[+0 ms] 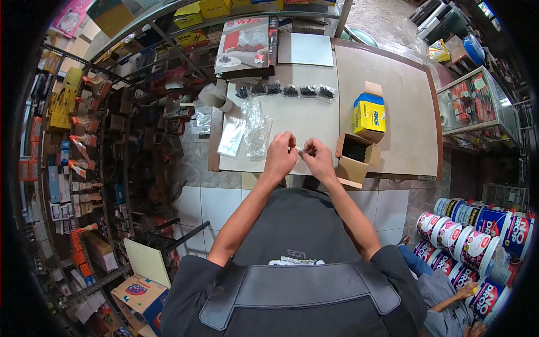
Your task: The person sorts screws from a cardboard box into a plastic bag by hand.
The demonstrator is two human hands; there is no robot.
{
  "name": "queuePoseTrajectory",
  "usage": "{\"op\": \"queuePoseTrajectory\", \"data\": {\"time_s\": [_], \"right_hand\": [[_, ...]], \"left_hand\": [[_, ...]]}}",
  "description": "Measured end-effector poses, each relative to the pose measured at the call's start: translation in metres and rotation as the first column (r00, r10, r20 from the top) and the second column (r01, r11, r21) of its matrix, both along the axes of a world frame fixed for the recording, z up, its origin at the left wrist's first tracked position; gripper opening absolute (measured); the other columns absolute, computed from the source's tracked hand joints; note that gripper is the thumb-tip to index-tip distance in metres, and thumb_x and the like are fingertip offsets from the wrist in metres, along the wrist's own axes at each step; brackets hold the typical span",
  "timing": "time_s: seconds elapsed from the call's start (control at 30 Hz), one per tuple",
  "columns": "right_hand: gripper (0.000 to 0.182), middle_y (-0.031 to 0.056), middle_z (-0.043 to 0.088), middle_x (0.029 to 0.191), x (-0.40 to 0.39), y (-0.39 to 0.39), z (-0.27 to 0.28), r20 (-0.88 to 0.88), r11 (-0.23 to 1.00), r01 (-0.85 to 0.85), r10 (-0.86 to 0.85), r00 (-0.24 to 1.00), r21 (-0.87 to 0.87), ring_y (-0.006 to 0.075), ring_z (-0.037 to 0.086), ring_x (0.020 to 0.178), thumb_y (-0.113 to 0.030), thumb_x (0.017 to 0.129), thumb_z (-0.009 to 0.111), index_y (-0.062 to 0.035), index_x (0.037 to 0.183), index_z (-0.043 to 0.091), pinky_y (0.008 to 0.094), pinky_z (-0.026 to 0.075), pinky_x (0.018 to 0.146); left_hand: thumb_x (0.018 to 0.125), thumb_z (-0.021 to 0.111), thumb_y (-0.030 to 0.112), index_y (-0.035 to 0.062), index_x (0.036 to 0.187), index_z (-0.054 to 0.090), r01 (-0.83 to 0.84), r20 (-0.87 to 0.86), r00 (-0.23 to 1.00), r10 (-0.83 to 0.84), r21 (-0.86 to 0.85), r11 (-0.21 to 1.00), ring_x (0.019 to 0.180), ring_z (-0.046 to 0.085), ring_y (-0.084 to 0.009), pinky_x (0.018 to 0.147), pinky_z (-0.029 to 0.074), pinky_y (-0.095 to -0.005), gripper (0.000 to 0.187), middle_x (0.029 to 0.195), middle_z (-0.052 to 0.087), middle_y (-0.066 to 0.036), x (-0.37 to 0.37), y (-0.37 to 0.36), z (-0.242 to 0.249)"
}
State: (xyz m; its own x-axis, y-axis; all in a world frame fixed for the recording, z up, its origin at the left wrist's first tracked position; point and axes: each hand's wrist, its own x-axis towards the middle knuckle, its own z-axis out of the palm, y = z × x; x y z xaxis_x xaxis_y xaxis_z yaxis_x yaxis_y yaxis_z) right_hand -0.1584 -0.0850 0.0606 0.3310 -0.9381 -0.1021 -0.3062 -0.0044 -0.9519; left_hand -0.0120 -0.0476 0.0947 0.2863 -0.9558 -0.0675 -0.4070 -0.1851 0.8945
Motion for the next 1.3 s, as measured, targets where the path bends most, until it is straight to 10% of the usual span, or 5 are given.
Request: {"op": "queuePoseTrajectory", "data": {"time_s": [0.3,0.37,0.9,1.17,1.3], "right_hand": [[0.014,-0.0033,0.049,0.070,-0.011,-0.004,0.009,0.043,0.995,-0.103,0.102,0.994,0.004,0.0037,0.046,0.063,0.001,0.080,0.068,-0.0021,0.082,0.055,0.0204,0.039,0.055],[0.014,-0.0041,0.048,0.070,-0.013,-0.005,0.012,0.216,0.954,-0.050,-0.015,0.976,0.294,0.0035,0.045,0.062,0.002,0.079,0.067,-0.0026,0.082,0.054,0.0207,0.038,0.055],[0.011,0.0029,0.052,0.082,-0.019,-0.014,-0.001,0.057,0.982,-0.114,0.106,0.993,0.153,0.0076,0.051,0.059,0.001,0.080,0.062,0.0005,0.087,0.054,0.0254,0.049,0.057],[0.008,-0.0021,0.051,0.075,-0.031,-0.025,0.032,0.303,0.937,-0.048,-0.063,0.951,0.346,0.0066,0.053,0.059,0.001,0.081,0.060,-0.0034,0.088,0.060,0.0223,0.046,0.054],[0.010,-0.0027,0.049,0.074,-0.028,-0.023,0.048,0.310,0.934,-0.091,-0.023,0.950,0.345,0.0065,0.052,0.060,0.001,0.081,0.060,-0.0032,0.090,0.059,0.0224,0.043,0.052]], "left_hand": [[0.075,0.060,-0.004,-0.0001,0.088,0.055,0.210,0.131,0.969,-0.210,0.018,0.978,0.083,0.061,-0.0387,0.072,0.050,-0.0456,0.015,0.087,0.058,-0.018,0.003,0.007,-0.005],[0.074,0.061,-0.004,-0.0001,0.089,0.055,0.283,0.175,0.941,-0.289,0.055,0.957,0.083,0.061,-0.0390,0.073,0.050,-0.0459,0.016,0.087,0.059,-0.018,0.007,0.006,-0.002],[0.074,0.065,-0.003,-0.0004,0.088,0.058,0.237,0.230,0.945,-0.234,0.012,0.971,0.082,0.061,-0.0339,0.071,0.049,-0.0403,0.016,0.089,0.060,-0.018,0.003,0.001,-0.001],[0.084,0.067,0.000,0.0040,0.106,0.058,0.134,-0.538,0.830,-0.144,-0.058,0.989,0.085,0.058,-0.0090,0.073,0.049,-0.0235,0.024,0.095,0.058,-0.001,0.009,0.004,0.023],[0.077,0.078,0.017,0.0134,0.139,0.047,0.305,-0.240,0.927,-0.289,0.031,0.952,0.115,0.056,-0.0205,0.094,0.047,-0.0388,0.069,0.124,0.058,-0.011,0.020,0.006,0.011]]}}
